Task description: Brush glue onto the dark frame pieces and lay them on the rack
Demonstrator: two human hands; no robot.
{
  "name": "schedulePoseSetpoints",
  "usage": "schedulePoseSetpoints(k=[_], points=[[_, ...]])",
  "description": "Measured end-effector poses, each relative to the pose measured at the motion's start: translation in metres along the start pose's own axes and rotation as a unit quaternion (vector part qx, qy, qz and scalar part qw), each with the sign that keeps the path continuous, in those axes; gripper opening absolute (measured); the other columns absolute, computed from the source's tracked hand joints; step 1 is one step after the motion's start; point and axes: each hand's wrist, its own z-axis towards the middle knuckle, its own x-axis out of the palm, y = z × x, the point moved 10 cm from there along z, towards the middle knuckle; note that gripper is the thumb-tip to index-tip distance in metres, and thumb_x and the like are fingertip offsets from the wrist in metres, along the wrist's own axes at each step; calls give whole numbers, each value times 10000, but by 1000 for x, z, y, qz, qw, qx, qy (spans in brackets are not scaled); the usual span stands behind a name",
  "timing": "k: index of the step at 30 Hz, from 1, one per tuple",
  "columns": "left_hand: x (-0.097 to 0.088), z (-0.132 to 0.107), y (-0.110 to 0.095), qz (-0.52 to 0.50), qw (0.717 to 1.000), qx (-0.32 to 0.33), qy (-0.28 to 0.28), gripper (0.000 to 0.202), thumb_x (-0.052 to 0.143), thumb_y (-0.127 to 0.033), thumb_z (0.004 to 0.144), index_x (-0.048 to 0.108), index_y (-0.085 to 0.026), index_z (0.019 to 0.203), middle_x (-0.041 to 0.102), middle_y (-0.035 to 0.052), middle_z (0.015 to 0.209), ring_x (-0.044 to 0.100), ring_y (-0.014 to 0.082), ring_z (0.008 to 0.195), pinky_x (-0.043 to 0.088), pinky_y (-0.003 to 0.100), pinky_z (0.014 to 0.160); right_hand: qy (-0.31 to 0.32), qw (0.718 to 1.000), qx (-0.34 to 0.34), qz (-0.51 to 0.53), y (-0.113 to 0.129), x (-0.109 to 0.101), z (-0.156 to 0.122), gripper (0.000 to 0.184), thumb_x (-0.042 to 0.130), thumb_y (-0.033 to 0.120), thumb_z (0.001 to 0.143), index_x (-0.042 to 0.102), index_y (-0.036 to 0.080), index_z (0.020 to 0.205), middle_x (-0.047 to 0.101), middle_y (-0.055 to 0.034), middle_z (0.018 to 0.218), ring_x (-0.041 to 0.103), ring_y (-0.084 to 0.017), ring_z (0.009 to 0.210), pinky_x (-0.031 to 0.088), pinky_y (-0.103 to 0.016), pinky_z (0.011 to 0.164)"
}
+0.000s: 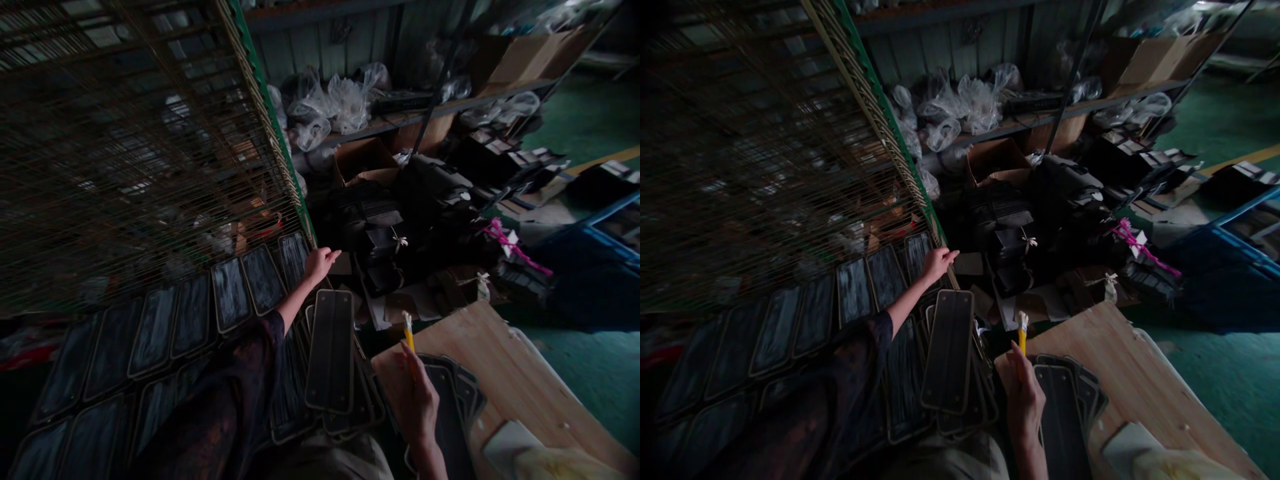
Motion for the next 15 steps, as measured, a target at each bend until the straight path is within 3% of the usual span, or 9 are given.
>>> schedulePoseSetpoints(k=[2, 4, 6, 9, 11, 13, 15], points=[[-3, -33, 15, -61, 997, -44, 20, 315, 550, -465, 866, 554, -186, 718, 524, -54, 505, 493, 91, 441, 353, 213, 533, -3, 1000, -15, 14, 10, -6, 2, 390, 414, 367, 964, 578, 234, 1292, 689, -83, 1045, 661, -218, 945, 519, -337, 788], [0, -88, 35, -101, 989, -90, 56, 265, 576, -458, 840, 545, -197, 804, 550, -63, 558, 517, 90, 450, 370, 207, 531, -13, 999, -6, 36, 19, -11, 5, 371, 438, 386, 960, 597, 222, 1252, 686, -80, 996, 659, -216, 903, 513, -345, 784], [1, -160, 56, -92, 985, -121, 80, 276, 583, -474, 829, 540, -202, 815, 573, -47, 618, 554, 105, 516, 396, 220, 561, -32, 996, 27, 76, 25, -16, 8, 358, 457, 412, 953, 609, 209, 1207, 695, -71, 933, 667, -211, 831, 521, -357, 779], [-3, -275, 101, -27, 971, -233, 36, 288, 679, -433, 732, 547, -205, 848, 564, -34, 657, 558, 133, 575, 403, 246, 584, -37, 982, 85, 163, 33, -9, 14, 343, 518, 451, 925, 630, 185, 1109, 701, -57, 841, 676, -209, 735, 545, -360, 731], [0, -335, 124, -23, 955, -297, 11, 347, 731, -414, 662, 548, -208, 872, 556, -31, 677, 568, 145, 589, 418, 258, 598, -17, 975, 103, 198, 44, 4, 19, 344, 561, 474, 898, 634, 171, 1045, 698, -52, 791, 681, -215, 698, 552, -341, 673], [7, -371, 135, -42, 944, -328, -4, 357, 740, -422, 641, 548, -218, 862, 547, -35, 662, 573, 153, 588, 415, 259, 592, 17, 979, 94, 180, 59, 19, 24, 355, 577, 495, 884, 637, 168, 1010, 696, -44, 744, 683, -212, 663, 546, -315, 624], [18, -387, 141, -84, 934, -347, -3, 300, 708, -443, 675, 538, -227, 797, 526, -44, 598, 567, 153, 556, 390, 248, 552, 58, 988, 67, 130, 76, 36, 29, 362, 572, 509, 883, 646, 175, 1003, 692, -32, 705, 677, -199, 627, 539, -294, 600]])
